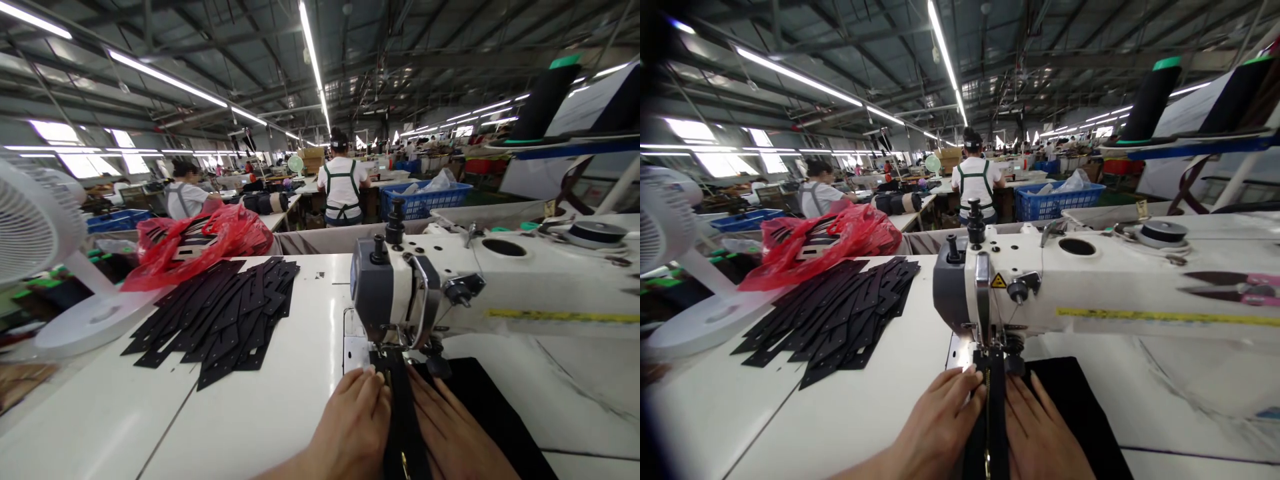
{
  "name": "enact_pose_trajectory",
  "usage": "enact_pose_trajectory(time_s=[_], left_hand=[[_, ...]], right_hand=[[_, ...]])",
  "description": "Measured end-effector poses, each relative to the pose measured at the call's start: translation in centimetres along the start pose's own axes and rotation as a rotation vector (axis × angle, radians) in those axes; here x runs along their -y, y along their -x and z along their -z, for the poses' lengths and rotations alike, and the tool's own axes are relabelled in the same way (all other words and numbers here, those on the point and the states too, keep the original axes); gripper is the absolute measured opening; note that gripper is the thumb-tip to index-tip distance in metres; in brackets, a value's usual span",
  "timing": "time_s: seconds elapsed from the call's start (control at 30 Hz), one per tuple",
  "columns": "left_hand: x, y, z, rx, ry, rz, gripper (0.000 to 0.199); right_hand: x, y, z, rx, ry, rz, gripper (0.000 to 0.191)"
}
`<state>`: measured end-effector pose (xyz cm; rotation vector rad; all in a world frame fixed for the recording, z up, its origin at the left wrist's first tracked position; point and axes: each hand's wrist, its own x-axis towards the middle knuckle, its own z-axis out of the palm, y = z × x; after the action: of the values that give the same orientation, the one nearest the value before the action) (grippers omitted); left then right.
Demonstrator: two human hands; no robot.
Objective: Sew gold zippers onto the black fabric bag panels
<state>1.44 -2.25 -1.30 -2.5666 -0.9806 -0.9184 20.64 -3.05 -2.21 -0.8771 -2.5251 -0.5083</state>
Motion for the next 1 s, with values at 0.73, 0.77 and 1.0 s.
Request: enact_pose_trajectory(time_s=[0.73,0.77,1.0], left_hand=[[0.8,-0.7,-1.0,-0.043,0.038,0.002,0.034],[0.8,-0.7,-1.0,-0.044,0.039,0.003,0.033],[0.9,-0.5,-1.0,0.0,0.04,0.001,0.028]], right_hand=[[-1.1,-1.1,-0.1,0.027,0.047,0.049,0.058],[-1.1,-1.1,-0.1,0.024,0.051,0.049,0.058],[-1.3,-0.8,-0.3,-0.009,0.026,0.04,0.064]])
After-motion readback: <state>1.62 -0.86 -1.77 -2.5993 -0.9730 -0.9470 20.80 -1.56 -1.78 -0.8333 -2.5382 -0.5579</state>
